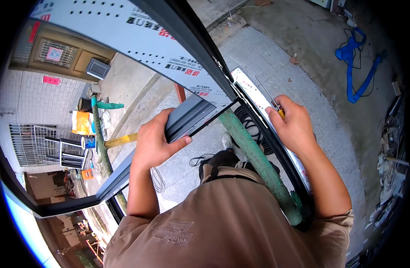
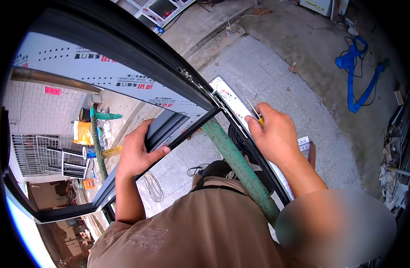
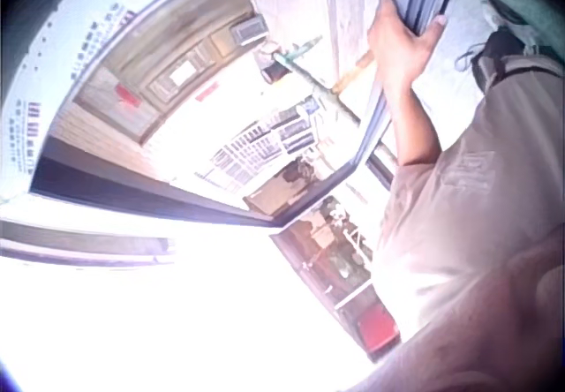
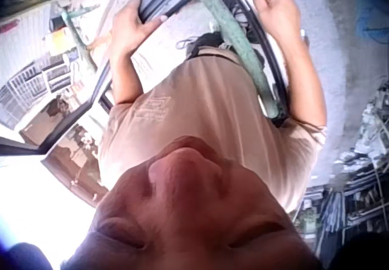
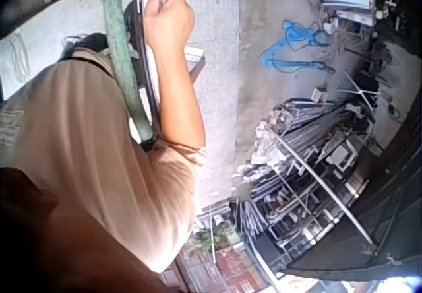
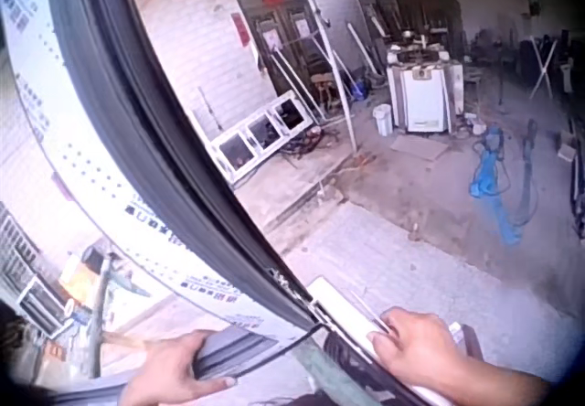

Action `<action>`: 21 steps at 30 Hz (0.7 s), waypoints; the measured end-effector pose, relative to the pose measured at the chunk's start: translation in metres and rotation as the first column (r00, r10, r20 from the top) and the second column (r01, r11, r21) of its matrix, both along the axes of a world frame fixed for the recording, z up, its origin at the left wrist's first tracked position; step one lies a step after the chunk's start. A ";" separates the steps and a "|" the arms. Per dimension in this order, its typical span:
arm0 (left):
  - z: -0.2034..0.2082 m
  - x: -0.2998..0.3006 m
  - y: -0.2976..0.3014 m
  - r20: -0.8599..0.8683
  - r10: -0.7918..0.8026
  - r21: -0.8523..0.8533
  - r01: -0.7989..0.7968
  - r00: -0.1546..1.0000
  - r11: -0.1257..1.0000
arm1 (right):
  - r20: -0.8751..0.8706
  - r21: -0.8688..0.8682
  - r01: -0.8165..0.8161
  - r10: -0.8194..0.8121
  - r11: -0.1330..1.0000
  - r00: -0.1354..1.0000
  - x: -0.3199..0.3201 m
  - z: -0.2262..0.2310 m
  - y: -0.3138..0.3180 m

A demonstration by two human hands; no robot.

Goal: The person assembles a metal window frame by aligning the corner sections and using a screwdriver to tighten screws into a bracket.

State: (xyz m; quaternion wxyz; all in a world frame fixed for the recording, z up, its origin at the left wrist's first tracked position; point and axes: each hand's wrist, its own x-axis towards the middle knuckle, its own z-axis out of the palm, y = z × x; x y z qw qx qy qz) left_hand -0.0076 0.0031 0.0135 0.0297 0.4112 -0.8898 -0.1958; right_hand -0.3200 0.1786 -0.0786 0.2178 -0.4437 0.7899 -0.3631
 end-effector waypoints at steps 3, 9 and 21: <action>-0.004 0.004 -0.008 -0.037 -0.046 -0.003 0.046 0.998 0.999 | -0.021 -0.005 0.013 -0.013 1.000 1.000 0.001 -0.009 -0.001; -0.028 0.008 0.003 -0.144 -0.117 0.011 0.120 0.983 0.993 | 0.031 -0.008 -0.019 0.019 1.000 0.999 -0.013 -0.029 0.025; -0.036 0.025 -0.003 -0.200 -0.075 -0.067 0.063 0.977 0.996 | -0.201 -0.052 -0.115 0.102 0.992 0.974 -0.016 -0.025 0.006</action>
